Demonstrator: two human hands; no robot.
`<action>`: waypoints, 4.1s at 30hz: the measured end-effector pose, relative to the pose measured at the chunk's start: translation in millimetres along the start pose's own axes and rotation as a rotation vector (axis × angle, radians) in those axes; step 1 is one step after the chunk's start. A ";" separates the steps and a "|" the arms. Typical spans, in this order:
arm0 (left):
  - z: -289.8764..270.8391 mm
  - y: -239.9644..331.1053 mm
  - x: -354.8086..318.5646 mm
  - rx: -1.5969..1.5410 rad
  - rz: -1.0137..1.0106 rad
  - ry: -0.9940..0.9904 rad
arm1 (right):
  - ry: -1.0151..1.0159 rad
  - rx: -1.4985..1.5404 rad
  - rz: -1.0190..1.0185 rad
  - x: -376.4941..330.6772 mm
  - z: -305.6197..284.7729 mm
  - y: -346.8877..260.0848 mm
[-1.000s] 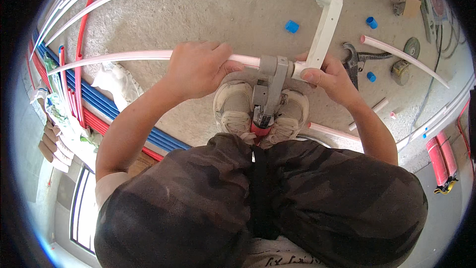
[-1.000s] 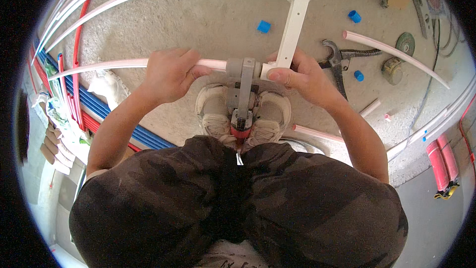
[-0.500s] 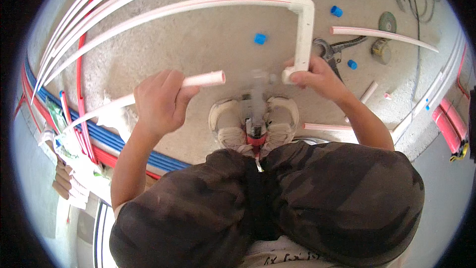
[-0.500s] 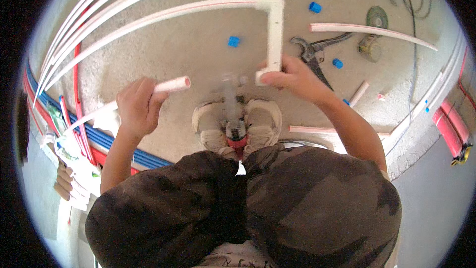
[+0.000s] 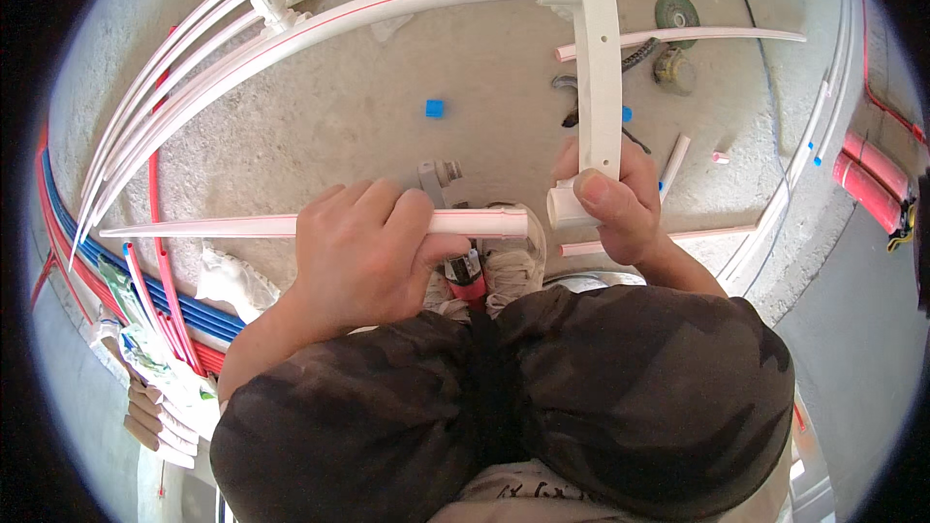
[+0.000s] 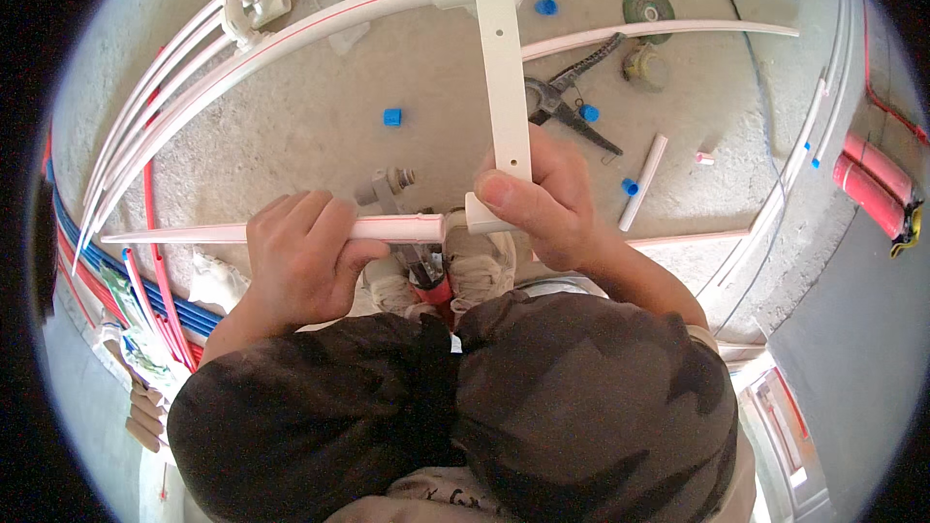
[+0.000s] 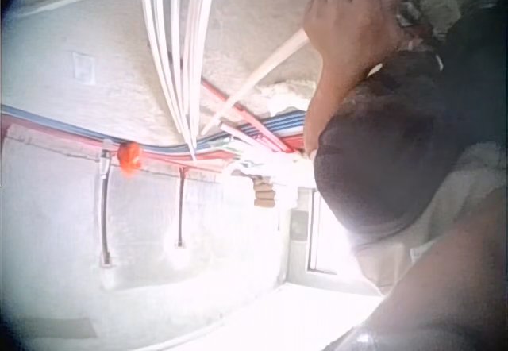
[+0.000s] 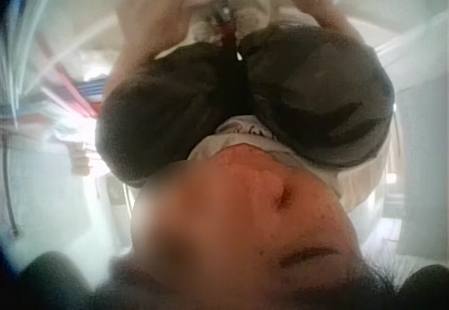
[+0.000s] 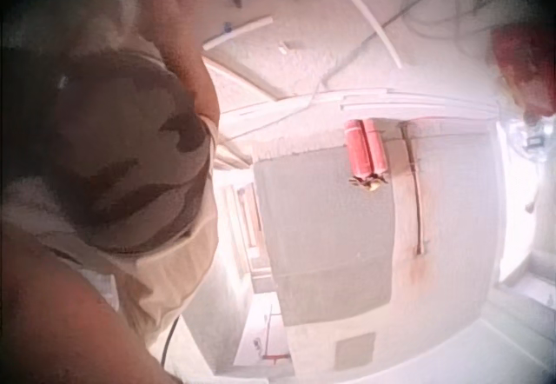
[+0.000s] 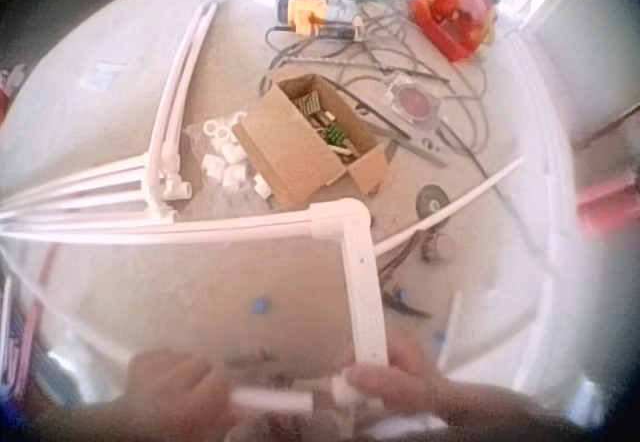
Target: The person sits on the floor and assembles white PVC pipes with elbow joints. They use a pipe cutter to trim the ends of the pipes and then connect them to form a rectangular frame structure.
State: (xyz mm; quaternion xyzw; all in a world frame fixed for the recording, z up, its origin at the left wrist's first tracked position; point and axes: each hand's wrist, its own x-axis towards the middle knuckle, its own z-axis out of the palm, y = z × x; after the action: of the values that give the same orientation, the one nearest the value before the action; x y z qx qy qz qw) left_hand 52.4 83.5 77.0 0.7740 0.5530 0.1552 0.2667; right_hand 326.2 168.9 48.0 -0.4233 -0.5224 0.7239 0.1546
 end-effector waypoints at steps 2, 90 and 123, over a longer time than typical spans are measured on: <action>0.0 4.6 2.7 0.001 0.015 0.033 | 0.079 0.064 0.018 -7.0 9.4 -6.4; 11.3 8.3 -6.8 -0.124 -0.120 0.011 | 0.081 -0.197 -0.174 6.9 35.9 4.7; 24.7 2.8 -7.6 -0.131 -0.138 0.046 | 0.113 -0.234 -0.203 18.0 41.2 16.4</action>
State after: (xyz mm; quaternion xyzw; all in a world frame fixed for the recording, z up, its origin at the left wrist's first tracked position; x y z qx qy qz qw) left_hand 65.2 69.7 59.1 0.7112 0.5996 0.1898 0.3140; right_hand 287.2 148.5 29.3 -0.4238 -0.6338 0.6136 0.2056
